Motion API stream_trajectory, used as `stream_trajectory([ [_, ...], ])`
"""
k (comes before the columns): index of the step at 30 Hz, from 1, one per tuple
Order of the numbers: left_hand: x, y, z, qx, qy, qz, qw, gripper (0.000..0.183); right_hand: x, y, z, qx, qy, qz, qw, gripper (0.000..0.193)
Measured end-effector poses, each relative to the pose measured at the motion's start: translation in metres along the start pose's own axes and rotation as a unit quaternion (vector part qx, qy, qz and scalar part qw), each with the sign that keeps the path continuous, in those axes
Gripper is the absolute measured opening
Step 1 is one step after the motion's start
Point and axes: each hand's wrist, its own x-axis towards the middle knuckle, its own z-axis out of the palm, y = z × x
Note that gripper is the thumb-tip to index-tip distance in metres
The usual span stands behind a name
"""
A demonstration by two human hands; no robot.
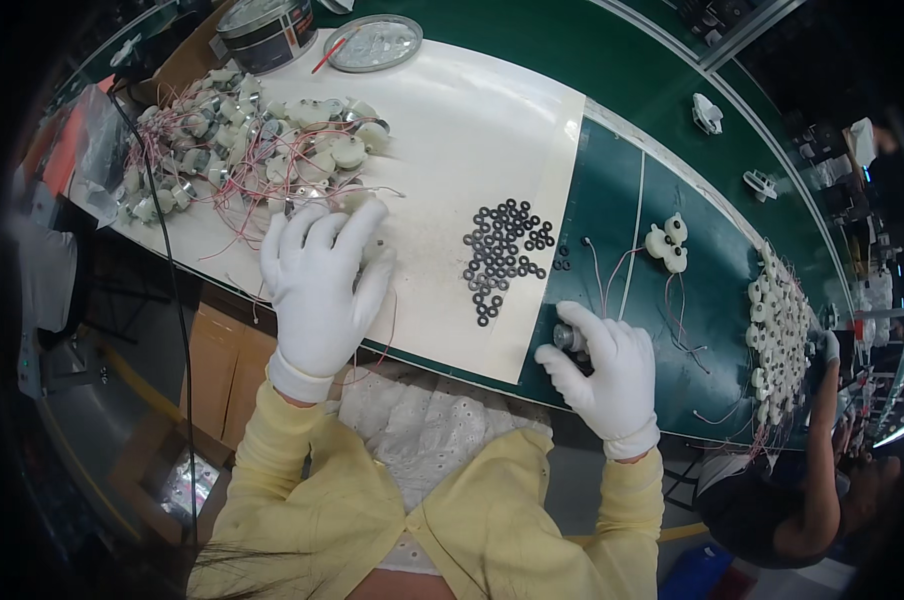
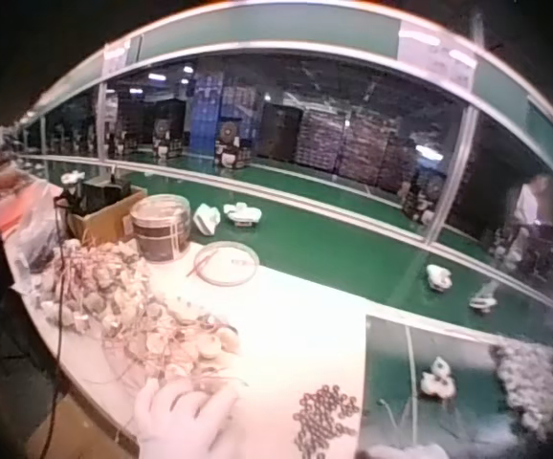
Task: The person assembles small white cylindrical electronic components by hand. They pick up a component, attach a small black washer to its protruding shaft, and place the finished unit onto a green workbench. The process is repeated continuously throughout the clip.
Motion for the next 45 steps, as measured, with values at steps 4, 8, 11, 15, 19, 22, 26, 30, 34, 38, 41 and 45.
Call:
stream_trajectory([
  [4,-0.009,0.002,0.0,0.038,-0.011,-0.013,0.999,0.063,-0.001,0.001,0.009,-0.01,0.028,0.03,0.999,0.04],
  [8,-0.01,0.002,0.001,0.042,-0.017,-0.034,0.998,0.064,-0.004,-0.001,0.001,0.056,0.044,0.072,0.995,0.043],
  [11,-0.013,0.0,0.002,0.046,-0.007,-0.028,0.999,0.059,-0.018,0.001,-0.003,0.252,0.116,0.137,0.951,0.045],
  [15,-0.015,-0.002,0.005,0.031,-0.004,-0.018,0.999,0.052,-0.048,-0.007,-0.038,0.469,0.129,0.196,0.851,0.057],
  [19,-0.014,-0.001,0.004,0.025,-0.008,-0.024,0.999,0.05,-0.073,0.007,-0.049,0.539,0.132,0.114,0.824,0.068],
  [22,-0.015,-0.002,0.004,0.022,-0.009,-0.024,0.999,0.05,-0.077,0.009,-0.053,0.518,0.116,0.144,0.835,0.067],
  [26,-0.015,-0.002,0.003,0.018,-0.011,-0.023,1.0,0.049,-0.063,0.01,-0.06,0.502,-0.085,0.321,0.799,0.057],
  [30,-0.015,-0.003,0.006,0.013,-0.01,-0.02,1.0,0.049,-0.041,-0.012,-0.047,0.352,-0.14,0.287,0.88,0.044],
  [34,-0.015,-0.003,0.005,0.013,-0.014,-0.022,1.0,0.049,-0.029,0.004,-0.022,0.071,-0.07,0.075,0.992,0.029],
  [38,-0.014,-0.003,0.006,0.018,0.014,-0.007,1.0,0.046,-0.033,0.02,-0.031,-0.049,-0.047,0.089,0.994,0.028],
  [41,-0.014,-0.004,0.005,0.018,0.011,-0.005,1.0,0.046,-0.031,0.021,-0.035,-0.109,-0.019,0.079,0.991,0.026],
  [45,-0.016,-0.005,0.009,0.024,0.014,0.001,1.0,0.046,-0.027,0.016,-0.027,-0.07,0.003,0.114,0.991,0.024],
])
